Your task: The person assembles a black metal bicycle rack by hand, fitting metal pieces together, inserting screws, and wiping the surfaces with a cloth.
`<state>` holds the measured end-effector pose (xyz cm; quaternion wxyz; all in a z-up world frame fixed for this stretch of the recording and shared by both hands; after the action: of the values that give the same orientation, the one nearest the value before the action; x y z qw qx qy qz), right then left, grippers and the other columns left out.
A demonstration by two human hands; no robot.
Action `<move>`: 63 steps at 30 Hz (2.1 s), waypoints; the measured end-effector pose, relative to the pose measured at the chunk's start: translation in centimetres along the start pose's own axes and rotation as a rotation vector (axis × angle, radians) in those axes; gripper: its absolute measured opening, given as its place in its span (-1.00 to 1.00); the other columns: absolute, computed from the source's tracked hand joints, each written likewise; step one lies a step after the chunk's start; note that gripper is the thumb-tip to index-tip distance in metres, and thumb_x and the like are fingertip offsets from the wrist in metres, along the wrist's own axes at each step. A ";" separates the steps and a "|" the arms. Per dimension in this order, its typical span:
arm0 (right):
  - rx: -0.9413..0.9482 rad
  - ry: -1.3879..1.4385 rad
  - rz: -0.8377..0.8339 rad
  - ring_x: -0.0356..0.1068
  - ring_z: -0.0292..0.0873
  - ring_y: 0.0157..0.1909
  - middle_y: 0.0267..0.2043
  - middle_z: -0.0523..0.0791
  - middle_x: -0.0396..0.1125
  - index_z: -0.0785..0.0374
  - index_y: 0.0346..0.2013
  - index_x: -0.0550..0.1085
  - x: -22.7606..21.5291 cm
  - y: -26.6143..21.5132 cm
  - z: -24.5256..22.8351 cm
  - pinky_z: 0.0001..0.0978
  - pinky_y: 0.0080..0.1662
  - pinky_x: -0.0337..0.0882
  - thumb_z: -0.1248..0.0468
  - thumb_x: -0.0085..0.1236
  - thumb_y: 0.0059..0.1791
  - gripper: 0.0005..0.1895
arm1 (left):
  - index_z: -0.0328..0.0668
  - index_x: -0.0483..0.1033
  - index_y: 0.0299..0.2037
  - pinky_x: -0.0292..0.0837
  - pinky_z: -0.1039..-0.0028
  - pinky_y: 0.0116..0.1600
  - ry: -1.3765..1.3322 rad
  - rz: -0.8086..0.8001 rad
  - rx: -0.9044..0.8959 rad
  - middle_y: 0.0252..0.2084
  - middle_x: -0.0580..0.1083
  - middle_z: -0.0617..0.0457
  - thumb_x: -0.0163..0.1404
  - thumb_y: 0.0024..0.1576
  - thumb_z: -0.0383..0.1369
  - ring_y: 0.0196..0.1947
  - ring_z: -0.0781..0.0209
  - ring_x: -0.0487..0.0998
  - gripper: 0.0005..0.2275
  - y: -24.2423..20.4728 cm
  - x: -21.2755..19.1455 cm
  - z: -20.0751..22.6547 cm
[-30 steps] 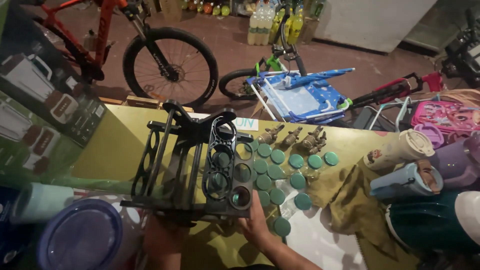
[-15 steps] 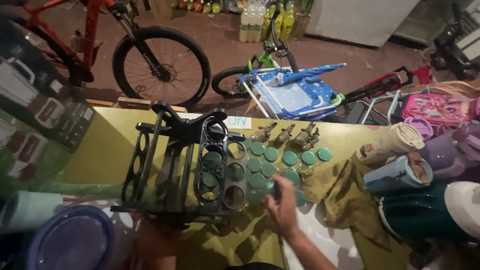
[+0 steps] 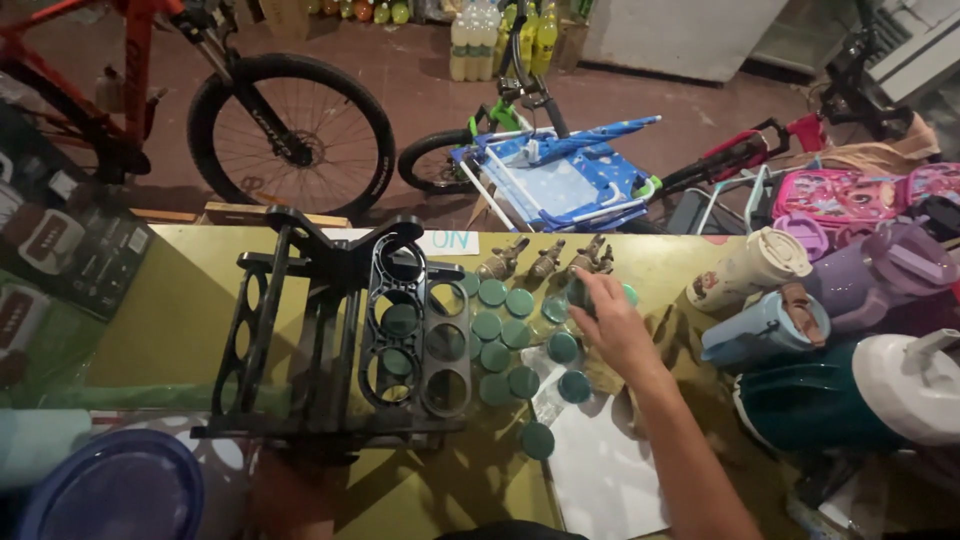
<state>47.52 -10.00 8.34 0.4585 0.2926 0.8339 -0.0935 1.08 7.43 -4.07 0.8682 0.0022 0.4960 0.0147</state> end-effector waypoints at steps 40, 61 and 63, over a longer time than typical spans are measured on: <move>0.046 0.499 -0.393 0.38 0.01 0.09 0.15 0.01 0.33 0.22 0.11 0.41 13.5 -2.4 -15.2 -0.10 0.11 0.39 -0.05 0.10 -0.09 -0.42 | -0.19 0.49 0.11 0.39 0.06 0.21 -0.254 0.063 0.444 0.12 0.48 -0.30 0.07 -0.22 0.22 0.19 -0.27 0.48 -0.23 1.2 3.8 -1.2; -0.364 0.509 -0.049 0.50 0.01 0.01 -0.02 -0.03 0.48 0.24 0.02 0.48 16.3 -0.6 -15.5 -0.10 0.09 0.51 0.03 0.36 -0.10 -0.49 | -0.19 0.43 0.01 0.43 -0.20 -0.10 -0.164 0.048 0.106 -0.08 0.49 -0.22 0.09 -0.24 0.10 0.00 -0.39 0.53 -0.33 0.2 4.2 -3.0; -0.428 0.662 -0.018 0.46 0.04 0.15 0.08 -0.02 0.45 0.22 0.08 0.48 15.4 -1.3 -16.0 -0.03 0.17 0.48 0.02 0.31 -0.07 -0.48 | -0.17 0.43 0.10 0.43 -0.19 -0.05 -0.155 0.034 0.087 -0.02 0.50 -0.23 0.09 -0.24 0.09 0.05 -0.38 0.52 -0.29 0.2 3.7 -2.6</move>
<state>29.12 1.90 4.50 0.2145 0.1972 0.9400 0.1777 0.65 7.65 -8.56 0.9026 0.0493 0.4276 0.0077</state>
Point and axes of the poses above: each hand's wrist, its own y-axis towards the middle knuckle, its own x-axis out of the palm, z = x × y, the point moved 9 cm from there along y, towards the middle knuckle
